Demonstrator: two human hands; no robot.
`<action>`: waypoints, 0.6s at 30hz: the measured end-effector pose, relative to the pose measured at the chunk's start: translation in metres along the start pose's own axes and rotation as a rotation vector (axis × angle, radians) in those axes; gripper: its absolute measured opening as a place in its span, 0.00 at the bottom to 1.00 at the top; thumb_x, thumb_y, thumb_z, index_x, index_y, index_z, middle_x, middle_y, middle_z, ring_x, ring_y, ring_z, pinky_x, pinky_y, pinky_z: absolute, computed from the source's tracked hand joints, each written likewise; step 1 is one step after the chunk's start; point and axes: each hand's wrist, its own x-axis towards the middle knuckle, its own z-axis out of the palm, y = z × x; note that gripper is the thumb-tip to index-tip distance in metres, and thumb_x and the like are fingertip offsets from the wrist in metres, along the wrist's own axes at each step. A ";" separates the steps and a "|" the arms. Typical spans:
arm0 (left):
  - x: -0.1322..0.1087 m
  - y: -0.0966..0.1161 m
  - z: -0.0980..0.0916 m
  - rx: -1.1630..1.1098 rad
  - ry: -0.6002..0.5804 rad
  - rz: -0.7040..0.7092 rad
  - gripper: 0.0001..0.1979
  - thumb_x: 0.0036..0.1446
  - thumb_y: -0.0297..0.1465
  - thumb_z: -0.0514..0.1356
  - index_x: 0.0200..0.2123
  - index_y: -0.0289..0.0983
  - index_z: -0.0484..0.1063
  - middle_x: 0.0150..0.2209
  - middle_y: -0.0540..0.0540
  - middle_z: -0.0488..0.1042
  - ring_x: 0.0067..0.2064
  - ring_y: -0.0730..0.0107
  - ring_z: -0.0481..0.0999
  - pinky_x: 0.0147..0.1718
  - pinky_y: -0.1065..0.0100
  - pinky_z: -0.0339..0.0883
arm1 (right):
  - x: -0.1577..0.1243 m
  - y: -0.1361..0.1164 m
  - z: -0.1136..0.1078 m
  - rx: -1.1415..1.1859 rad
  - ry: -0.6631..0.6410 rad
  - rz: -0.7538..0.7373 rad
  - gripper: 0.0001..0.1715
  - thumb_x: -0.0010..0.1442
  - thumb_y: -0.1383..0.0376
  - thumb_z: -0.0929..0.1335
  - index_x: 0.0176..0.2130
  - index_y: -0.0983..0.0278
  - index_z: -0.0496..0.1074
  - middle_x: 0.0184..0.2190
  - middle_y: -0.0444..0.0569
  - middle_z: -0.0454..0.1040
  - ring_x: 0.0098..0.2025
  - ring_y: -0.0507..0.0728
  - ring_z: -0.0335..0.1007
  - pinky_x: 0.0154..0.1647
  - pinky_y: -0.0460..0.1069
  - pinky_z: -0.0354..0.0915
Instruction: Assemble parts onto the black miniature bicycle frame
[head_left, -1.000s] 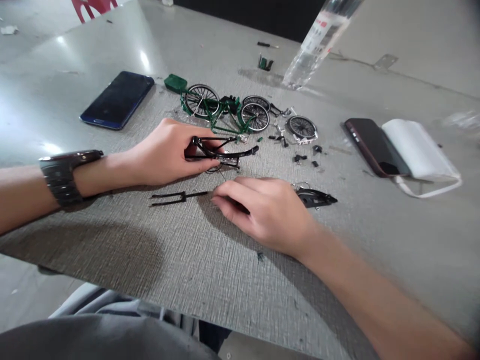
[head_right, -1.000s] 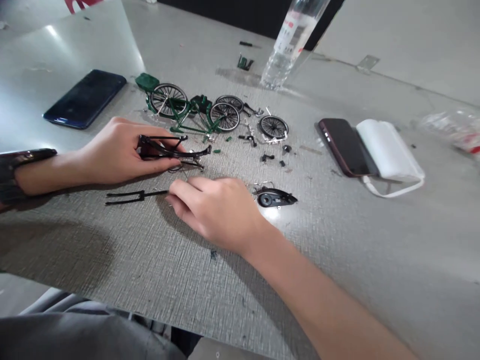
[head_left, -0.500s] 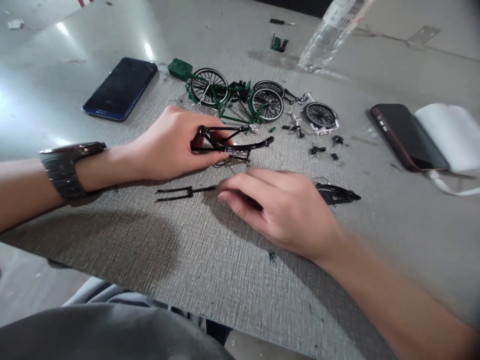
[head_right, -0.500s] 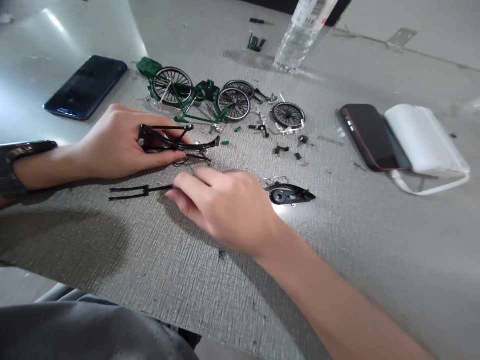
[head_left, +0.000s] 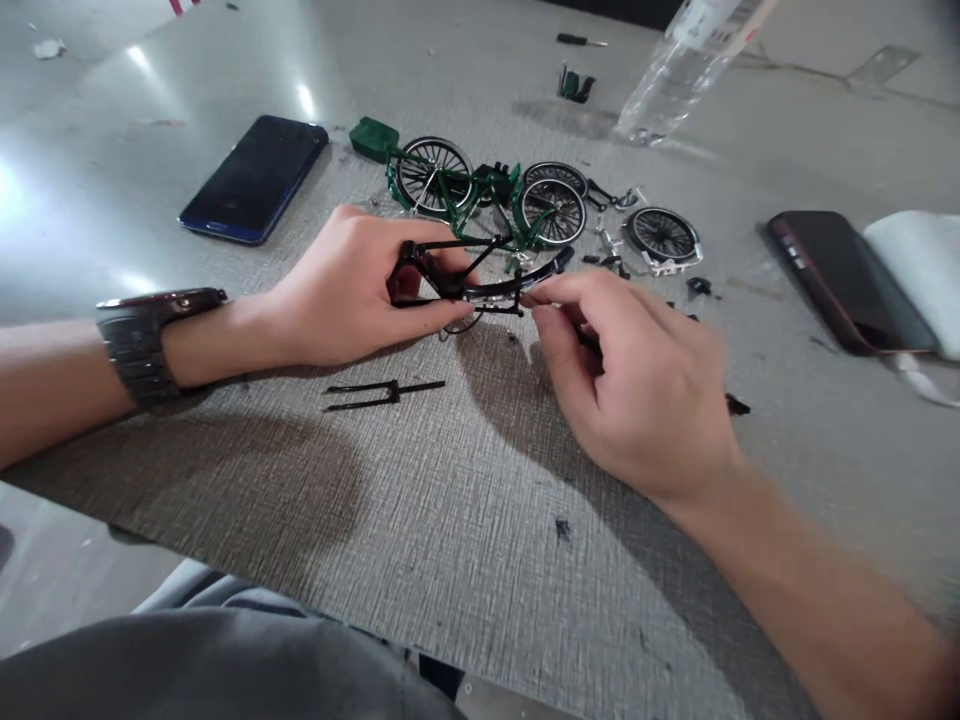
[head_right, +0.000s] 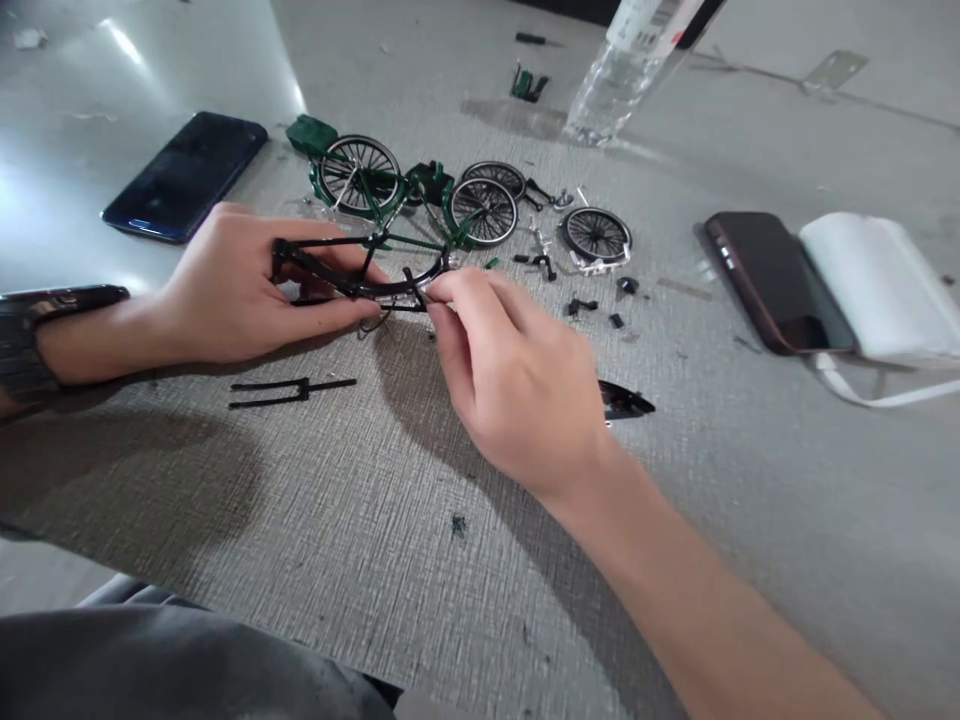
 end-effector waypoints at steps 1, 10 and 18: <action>0.000 0.000 0.000 0.000 0.003 0.022 0.18 0.61 0.45 0.66 0.45 0.38 0.81 0.41 0.46 0.84 0.34 0.68 0.76 0.37 0.66 0.71 | -0.001 0.000 0.000 0.001 0.003 -0.004 0.15 0.75 0.64 0.61 0.49 0.62 0.76 0.39 0.51 0.80 0.38 0.58 0.78 0.32 0.50 0.69; -0.001 -0.001 -0.001 0.056 0.002 0.068 0.14 0.60 0.42 0.67 0.42 0.39 0.81 0.36 0.50 0.84 0.34 0.68 0.78 0.36 0.68 0.70 | -0.002 -0.010 -0.003 -0.071 0.097 -0.048 0.11 0.73 0.66 0.63 0.44 0.61 0.75 0.34 0.46 0.81 0.29 0.52 0.75 0.26 0.47 0.64; -0.002 -0.001 0.000 0.083 -0.010 0.115 0.11 0.61 0.42 0.65 0.41 0.43 0.81 0.33 0.52 0.83 0.31 0.69 0.78 0.34 0.68 0.68 | -0.003 -0.015 -0.003 -0.110 0.151 -0.092 0.05 0.70 0.70 0.68 0.43 0.64 0.75 0.31 0.42 0.81 0.27 0.48 0.74 0.28 0.45 0.64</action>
